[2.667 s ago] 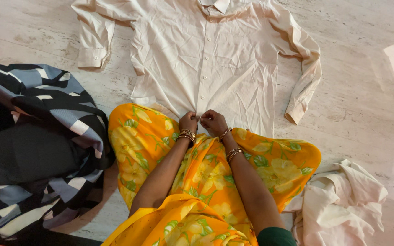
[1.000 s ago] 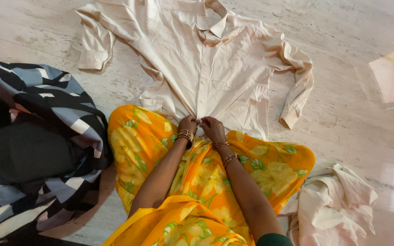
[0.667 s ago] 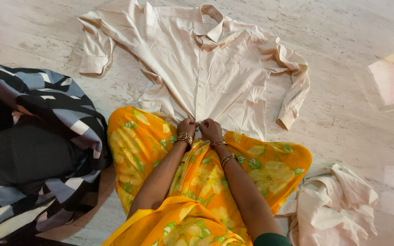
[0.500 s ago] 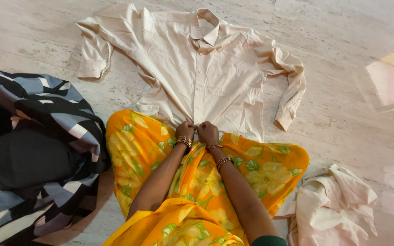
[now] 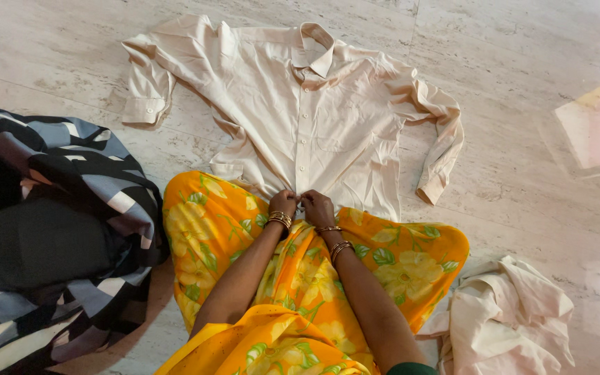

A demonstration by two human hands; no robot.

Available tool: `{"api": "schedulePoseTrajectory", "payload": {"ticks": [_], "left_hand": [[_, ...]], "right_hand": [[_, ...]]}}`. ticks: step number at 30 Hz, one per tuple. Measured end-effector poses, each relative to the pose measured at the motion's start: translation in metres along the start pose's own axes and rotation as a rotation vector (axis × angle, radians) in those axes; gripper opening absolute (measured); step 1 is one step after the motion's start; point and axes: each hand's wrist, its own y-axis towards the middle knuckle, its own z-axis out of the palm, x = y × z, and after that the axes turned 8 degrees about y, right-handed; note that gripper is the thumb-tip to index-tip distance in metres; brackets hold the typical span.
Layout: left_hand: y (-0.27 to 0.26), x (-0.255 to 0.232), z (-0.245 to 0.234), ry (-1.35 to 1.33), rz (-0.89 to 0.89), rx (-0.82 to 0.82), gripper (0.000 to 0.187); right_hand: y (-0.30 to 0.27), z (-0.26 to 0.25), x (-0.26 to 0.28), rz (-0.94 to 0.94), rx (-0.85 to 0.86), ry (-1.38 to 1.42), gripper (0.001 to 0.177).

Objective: The person spreads a shirt out on the floor and folds the sides and sleeves inward one at a time.

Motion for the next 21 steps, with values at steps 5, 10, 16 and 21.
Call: {"api": "schedulePoseTrajectory", "payload": {"ticks": [5,10,16,21], "left_hand": [[-0.001,-0.004,-0.001,0.054,0.024,-0.006,0.022],[-0.002,-0.002,0.001,0.091,0.013,-0.027,0.019],[0.003,0.0,0.004,0.06,0.053,-0.076,0.022],[0.0,-0.01,-0.002,0.02,0.059,-0.087,0.033]], "right_hand": [[0.003,0.0,0.005,0.042,-0.024,0.08,0.019],[-0.001,0.001,0.015,-0.009,0.043,-0.403,0.023],[-0.023,-0.015,0.038,-0.125,0.296,-0.505,0.046],[-0.026,0.003,0.0,-0.241,0.231,-0.727,0.015]]}}
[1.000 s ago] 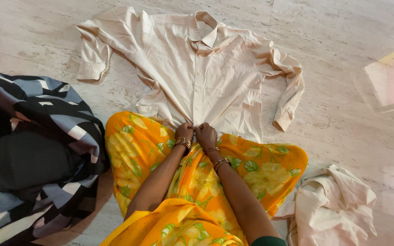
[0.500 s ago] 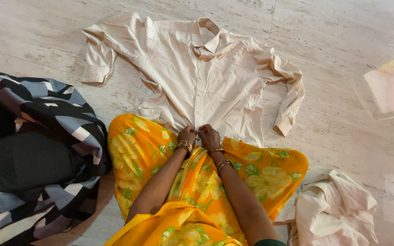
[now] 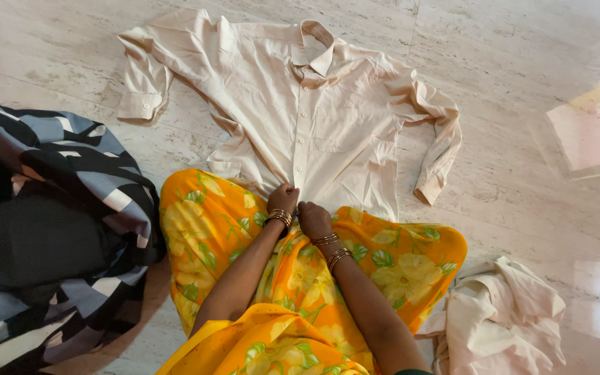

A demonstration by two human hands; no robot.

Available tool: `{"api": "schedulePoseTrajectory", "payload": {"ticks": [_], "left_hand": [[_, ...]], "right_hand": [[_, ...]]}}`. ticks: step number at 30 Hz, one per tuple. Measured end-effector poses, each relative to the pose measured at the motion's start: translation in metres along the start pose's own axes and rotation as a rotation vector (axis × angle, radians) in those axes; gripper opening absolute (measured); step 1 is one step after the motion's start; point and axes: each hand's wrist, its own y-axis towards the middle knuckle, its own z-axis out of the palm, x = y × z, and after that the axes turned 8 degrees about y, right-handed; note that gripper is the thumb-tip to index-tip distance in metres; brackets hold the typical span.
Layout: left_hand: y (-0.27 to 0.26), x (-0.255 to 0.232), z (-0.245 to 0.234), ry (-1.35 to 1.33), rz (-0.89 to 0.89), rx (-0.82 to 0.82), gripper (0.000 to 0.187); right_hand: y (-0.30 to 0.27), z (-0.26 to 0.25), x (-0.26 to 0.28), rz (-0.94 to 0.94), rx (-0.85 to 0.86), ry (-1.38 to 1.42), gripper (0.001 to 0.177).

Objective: The person spreads a shirt out on the floor and folds the sides and sleeves inward one at a time.

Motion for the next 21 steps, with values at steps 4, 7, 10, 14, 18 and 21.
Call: {"api": "schedulePoseTrajectory", "payload": {"ticks": [4,7,10,14,18,21], "left_hand": [[0.01,-0.018,-0.008,0.035,0.008,-0.029,0.039],[0.023,-0.028,-0.009,0.03,-0.041,-0.01,0.037],[0.034,-0.019,-0.003,0.268,-0.056,0.171,0.032],[0.032,-0.005,-0.003,0.209,0.002,0.094,0.032],[0.02,0.005,-0.007,0.174,-0.022,0.148,0.031],[0.015,0.005,-0.008,0.117,-0.051,0.142,0.029]], "right_hand": [[0.0,0.017,-0.02,-0.111,0.238,-0.076,0.009],[0.001,0.013,-0.025,-0.145,0.349,-0.048,0.007],[0.006,-0.01,-0.023,-0.146,0.44,-0.054,0.009],[0.011,-0.047,-0.013,0.033,0.337,0.259,0.021],[0.03,-0.041,-0.009,0.096,-0.266,0.548,0.018],[0.03,-0.027,-0.006,0.02,-0.32,0.604,0.018]]}}
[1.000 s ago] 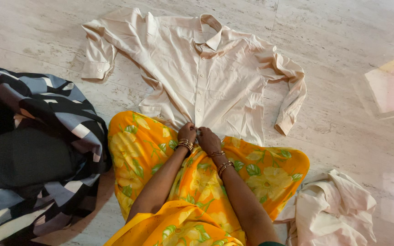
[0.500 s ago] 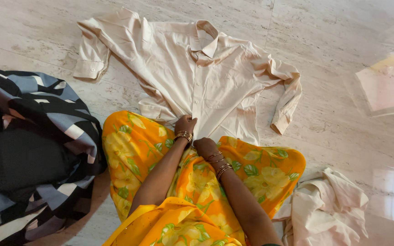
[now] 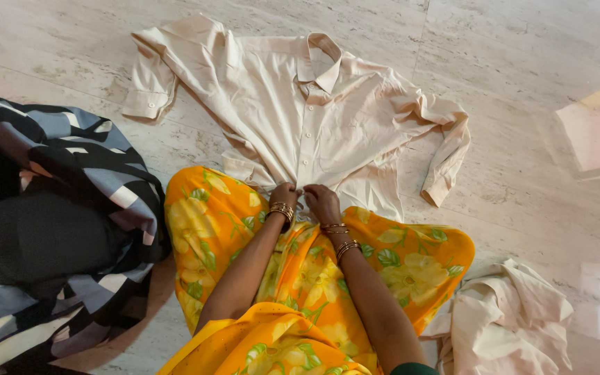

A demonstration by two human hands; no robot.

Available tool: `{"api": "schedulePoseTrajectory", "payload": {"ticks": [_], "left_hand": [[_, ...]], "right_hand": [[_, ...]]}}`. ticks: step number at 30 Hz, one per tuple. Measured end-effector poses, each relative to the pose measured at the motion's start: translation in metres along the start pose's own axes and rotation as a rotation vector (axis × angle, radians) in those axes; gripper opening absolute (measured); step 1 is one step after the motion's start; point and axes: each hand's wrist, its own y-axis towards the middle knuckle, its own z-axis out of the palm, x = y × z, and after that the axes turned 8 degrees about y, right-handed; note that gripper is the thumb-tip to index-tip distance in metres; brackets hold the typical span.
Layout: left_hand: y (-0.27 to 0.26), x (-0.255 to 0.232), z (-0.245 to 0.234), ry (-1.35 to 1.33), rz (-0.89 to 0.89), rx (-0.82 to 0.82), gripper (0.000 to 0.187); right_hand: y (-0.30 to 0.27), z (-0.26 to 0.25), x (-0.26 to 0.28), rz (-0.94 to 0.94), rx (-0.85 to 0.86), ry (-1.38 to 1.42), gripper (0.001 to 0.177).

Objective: The person spreads a shirt out on the floor and folds the sides and sleeves inward one at a time.

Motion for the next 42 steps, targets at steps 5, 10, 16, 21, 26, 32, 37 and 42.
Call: {"api": "schedulePoseTrajectory", "payload": {"ticks": [5,10,16,21,26,32,37,42], "left_hand": [[-0.002,0.004,0.0,-0.013,0.041,-0.025,0.032],[-0.002,0.003,-0.001,-0.012,0.031,-0.042,0.031],[-0.005,0.004,0.005,-0.399,-0.097,0.058,0.024],[-0.002,0.002,0.002,-0.534,-0.15,0.151,0.021],[-0.003,0.002,0.0,-0.344,-0.085,0.146,0.023],[-0.005,0.005,0.002,-0.52,-0.12,0.179,0.022],[-0.003,0.003,0.006,-0.561,-0.1,0.153,0.022],[-0.007,0.002,0.008,-0.589,-0.041,0.08,0.02]], "right_hand": [[-0.003,0.006,-0.017,0.121,0.046,0.04,0.022],[0.001,0.013,-0.026,0.29,0.092,-0.015,0.028],[0.0,0.025,-0.05,0.273,0.038,0.015,0.026],[-0.001,0.019,-0.05,0.39,0.076,0.134,0.028],[-0.002,0.013,-0.054,0.249,0.225,0.369,0.029],[-0.002,0.026,-0.048,0.353,0.056,0.146,0.026],[-0.008,0.032,-0.031,0.18,-0.092,-0.136,0.022],[-0.009,0.019,-0.022,0.208,-0.022,0.051,0.016]]}}
